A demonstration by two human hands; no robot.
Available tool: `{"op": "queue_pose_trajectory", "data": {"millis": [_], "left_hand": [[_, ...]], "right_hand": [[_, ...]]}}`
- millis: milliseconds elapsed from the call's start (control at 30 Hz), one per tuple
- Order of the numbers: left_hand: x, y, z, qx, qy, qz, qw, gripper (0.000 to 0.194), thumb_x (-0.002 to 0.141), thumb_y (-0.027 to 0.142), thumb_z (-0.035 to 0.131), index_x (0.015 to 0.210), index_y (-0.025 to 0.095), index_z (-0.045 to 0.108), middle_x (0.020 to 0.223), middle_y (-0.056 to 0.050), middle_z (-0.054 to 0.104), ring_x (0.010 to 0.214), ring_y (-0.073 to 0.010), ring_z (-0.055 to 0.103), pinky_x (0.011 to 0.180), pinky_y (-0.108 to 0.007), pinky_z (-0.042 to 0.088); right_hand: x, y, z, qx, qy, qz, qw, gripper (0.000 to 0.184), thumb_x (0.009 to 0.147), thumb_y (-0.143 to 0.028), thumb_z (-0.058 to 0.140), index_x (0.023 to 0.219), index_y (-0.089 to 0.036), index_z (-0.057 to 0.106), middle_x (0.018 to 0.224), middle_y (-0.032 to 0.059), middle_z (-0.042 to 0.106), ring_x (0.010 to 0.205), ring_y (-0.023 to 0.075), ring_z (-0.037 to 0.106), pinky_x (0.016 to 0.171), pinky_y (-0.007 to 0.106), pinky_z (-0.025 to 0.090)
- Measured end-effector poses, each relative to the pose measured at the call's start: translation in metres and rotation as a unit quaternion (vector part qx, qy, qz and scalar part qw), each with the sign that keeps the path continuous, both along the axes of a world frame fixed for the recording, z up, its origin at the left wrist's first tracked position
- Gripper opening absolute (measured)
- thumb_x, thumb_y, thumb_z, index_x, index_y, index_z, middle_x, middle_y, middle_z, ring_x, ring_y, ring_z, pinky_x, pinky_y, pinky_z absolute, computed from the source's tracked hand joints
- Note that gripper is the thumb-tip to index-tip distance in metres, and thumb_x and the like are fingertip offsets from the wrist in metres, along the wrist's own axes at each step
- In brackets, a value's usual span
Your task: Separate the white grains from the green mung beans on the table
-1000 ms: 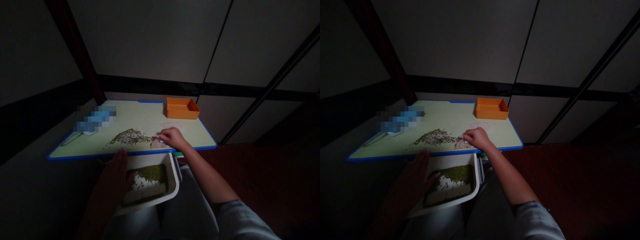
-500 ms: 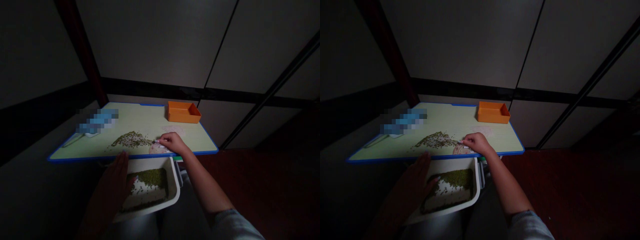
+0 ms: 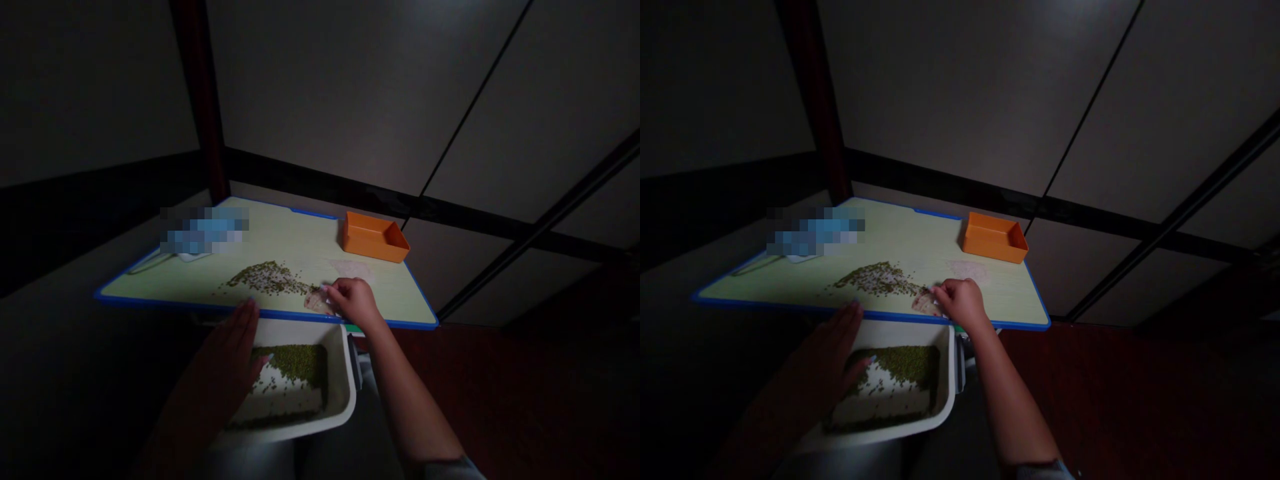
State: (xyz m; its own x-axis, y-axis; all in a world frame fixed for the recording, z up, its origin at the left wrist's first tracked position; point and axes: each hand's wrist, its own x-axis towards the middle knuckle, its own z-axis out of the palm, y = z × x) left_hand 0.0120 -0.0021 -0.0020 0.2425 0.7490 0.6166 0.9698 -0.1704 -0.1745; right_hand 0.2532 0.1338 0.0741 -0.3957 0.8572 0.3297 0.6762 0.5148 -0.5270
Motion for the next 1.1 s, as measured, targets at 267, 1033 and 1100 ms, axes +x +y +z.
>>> {"op": "queue_pose_trajectory", "data": {"millis": [267, 1033, 1100], "left_hand": [[0.001, -0.003, 0.004, -0.003, -0.001, -0.006, 1.0, 0.074, 0.088, 0.05, 0.036, 0.145, 0.003, 0.028, 0.148, -0.023, 0.043, 0.134, -0.0316, 0.046, 0.102, -0.044, 0.046], [-0.002, 0.0, -0.004, 0.007, -0.014, -0.01, 1.0, 0.077, 0.088, 0.055, 0.033, 0.147, 0.005, 0.024, 0.149, -0.022, 0.042, 0.135, -0.0312, 0.045, 0.104, -0.044, 0.042], [-0.002, 0.0, -0.002, 0.008, -0.01, -0.009, 1.0, 0.077, 0.088, 0.054, 0.034, 0.147, 0.005, 0.024, 0.149, -0.022, 0.041, 0.136, -0.0312, 0.044, 0.104, -0.044, 0.042]], "right_hand": [[0.007, -0.001, 0.004, 0.054, -0.075, -0.087, 0.992, 0.035, 0.09, -0.044, 0.055, 0.069, -0.02, 0.07, 0.058, 0.0021, 0.065, 0.054, 0.0127, 0.05, 0.056, 0.025, 0.026], [0.017, 0.003, -0.004, 0.008, 0.016, -0.214, 0.977, 0.037, 0.088, -0.047, 0.053, 0.069, -0.019, 0.069, 0.066, 0.0039, 0.068, 0.06, 0.0134, 0.056, 0.054, 0.023, 0.028], [0.017, 0.004, -0.005, 0.007, 0.016, -0.203, 0.979, 0.037, 0.089, -0.046, 0.053, 0.07, -0.019, 0.068, 0.066, 0.0038, 0.068, 0.061, 0.0134, 0.056, 0.054, 0.023, 0.028]]}}
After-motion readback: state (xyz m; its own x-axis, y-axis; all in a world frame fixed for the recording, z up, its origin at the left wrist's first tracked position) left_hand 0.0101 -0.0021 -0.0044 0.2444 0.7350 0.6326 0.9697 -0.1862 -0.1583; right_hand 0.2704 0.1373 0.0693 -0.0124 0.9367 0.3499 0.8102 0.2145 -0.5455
